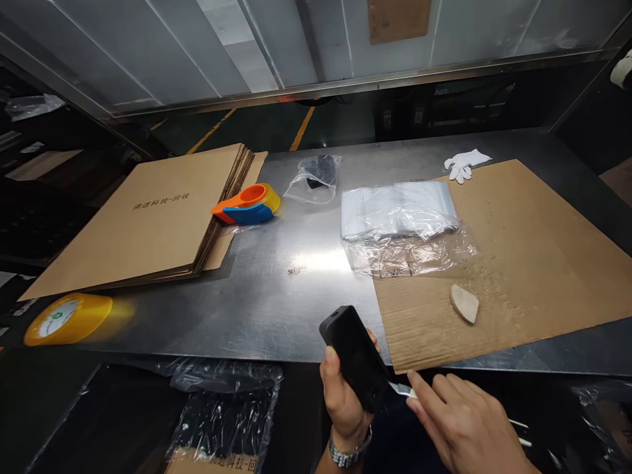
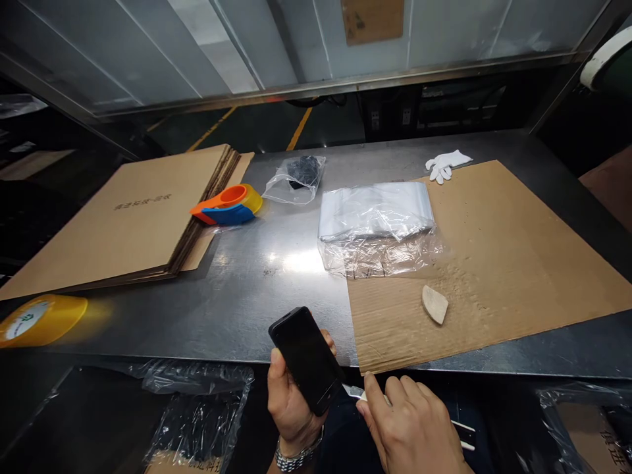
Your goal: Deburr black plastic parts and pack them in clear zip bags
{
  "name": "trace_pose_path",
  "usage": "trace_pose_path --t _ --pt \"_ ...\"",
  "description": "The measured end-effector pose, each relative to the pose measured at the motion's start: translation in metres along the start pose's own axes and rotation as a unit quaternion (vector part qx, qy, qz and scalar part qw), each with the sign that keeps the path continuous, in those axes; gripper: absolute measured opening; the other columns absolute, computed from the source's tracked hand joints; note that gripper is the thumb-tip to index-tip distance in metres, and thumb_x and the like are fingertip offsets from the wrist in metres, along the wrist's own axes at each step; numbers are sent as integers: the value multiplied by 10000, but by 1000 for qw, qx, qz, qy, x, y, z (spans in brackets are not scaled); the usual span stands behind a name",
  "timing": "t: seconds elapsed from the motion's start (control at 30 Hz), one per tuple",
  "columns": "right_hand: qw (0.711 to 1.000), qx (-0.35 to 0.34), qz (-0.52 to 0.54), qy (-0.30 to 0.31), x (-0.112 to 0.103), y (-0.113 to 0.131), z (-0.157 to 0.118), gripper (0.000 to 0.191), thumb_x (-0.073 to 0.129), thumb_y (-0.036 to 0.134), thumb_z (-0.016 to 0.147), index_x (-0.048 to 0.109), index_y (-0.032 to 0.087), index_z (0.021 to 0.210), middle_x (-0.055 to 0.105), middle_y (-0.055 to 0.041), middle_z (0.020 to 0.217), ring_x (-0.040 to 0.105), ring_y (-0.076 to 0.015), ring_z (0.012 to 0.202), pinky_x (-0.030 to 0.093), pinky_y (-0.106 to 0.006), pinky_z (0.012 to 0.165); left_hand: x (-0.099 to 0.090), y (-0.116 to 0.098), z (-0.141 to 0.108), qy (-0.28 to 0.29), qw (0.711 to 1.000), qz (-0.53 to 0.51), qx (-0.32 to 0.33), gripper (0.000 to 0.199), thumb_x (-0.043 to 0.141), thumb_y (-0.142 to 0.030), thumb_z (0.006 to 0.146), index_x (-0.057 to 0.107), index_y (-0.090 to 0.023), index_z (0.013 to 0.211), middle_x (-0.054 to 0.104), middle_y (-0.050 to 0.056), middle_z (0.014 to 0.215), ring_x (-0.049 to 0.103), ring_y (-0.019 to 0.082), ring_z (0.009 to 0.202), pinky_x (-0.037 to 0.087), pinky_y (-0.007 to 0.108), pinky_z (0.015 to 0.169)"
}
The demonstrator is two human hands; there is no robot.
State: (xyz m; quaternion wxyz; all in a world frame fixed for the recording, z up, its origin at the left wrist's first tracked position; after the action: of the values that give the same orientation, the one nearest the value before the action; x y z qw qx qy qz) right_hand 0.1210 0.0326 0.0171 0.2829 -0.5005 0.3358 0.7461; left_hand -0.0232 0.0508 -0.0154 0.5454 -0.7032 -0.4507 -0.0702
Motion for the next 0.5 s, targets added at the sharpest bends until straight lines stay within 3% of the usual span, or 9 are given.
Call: trace_pose_path --t 0.2,0.37,0.5 --pt "999 -2 52 -2 1 -3 -1 328 277 241 974 577 136 1058 547 11 586 521 -116 512 310 -260 509 0 -2 3 -7 1000 12 -20 464 545 -564 736 693 -126 775 648 70 678 566 142 586 474 215 528" --pt "998 18 64 9 3 -4 -1 337 272 235 975 508 200 736 484 51 490 454 -100 393 229 -267 437 -1 -1 4 -3 998 48 -28 486 491 -559 778 677 -110 784 642 80 698 566 154 620 472 230 548" --pt "999 14 41 19 5 -2 0 339 255 245 978 476 218 722 472 59 469 453 -112 370 201 -277 427 -2 0 3 9 998 62 -31 483 453 -543 809 661 -109 774 624 73 694 540 146 605 452 230 532"
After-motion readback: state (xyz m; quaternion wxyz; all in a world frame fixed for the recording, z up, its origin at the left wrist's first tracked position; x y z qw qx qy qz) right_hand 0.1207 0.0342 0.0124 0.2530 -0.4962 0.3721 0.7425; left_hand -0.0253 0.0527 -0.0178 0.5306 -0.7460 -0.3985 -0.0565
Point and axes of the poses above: each hand's wrist, its own z-axis towards the middle knuckle, its own x-axis out of the palm, y = z × x, the point moved 4 cm from there along z, towards the middle knuckle
